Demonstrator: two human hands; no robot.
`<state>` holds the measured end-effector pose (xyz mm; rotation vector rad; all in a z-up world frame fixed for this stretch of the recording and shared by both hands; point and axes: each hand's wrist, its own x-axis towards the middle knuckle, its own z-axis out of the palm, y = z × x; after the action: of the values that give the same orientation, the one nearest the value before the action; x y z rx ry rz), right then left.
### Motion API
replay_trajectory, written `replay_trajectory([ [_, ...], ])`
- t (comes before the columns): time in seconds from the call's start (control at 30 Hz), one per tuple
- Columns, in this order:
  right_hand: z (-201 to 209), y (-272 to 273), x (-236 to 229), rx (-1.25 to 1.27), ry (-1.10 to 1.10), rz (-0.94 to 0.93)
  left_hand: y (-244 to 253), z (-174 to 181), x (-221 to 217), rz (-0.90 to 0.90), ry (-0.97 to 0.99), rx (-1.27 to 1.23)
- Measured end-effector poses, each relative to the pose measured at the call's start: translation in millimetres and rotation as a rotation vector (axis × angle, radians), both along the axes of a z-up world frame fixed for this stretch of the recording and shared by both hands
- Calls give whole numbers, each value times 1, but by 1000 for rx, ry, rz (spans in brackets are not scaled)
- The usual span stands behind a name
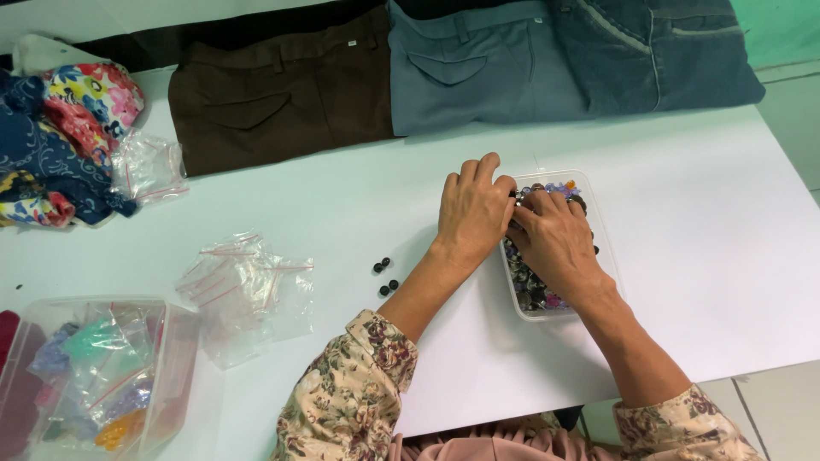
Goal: The person picks up buttons from a large container, places them on the table surface in rows, and then puts them into small plastic bags.
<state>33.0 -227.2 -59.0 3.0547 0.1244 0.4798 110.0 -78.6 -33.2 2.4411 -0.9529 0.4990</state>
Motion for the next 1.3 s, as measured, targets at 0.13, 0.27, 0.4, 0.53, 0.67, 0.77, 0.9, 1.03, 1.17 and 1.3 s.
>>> replay_trajectory([
  [0.13, 10, 3, -3, -8, -1, 5, 17, 15, -9, -13, 80, -47],
  [0.27, 41, 15, -14, 127, -92, 54, 60, 39, -27, -6, 78, -118],
  [0.4, 70, 45, -41, 421, -215, 184, 128, 62, -64, 35, 147, -146],
  [0.53, 80, 95, -72, 580, -141, 232, 180, 57, -110, 100, 234, -79],
  [0.67, 53, 131, -84, 666, 67, 453, 200, 26, -142, 171, 218, -38],
  [0.77, 29, 143, -88, 697, 172, 400, 204, 4, -154, 230, 215, -3],
  [0.9, 18, 151, -87, 672, 211, 340, 202, -6, -160, 281, 161, -33],
  [1.03, 13, 151, -86, 619, 171, 352, 199, -6, -160, 279, 153, -43],
  [1.17, 11, 152, -86, 585, 178, 342, 200, -7, -161, 257, 186, -55],
  [1.3, 11, 151, -86, 583, 163, 365, 202, -6, -160, 242, 211, -59],
])
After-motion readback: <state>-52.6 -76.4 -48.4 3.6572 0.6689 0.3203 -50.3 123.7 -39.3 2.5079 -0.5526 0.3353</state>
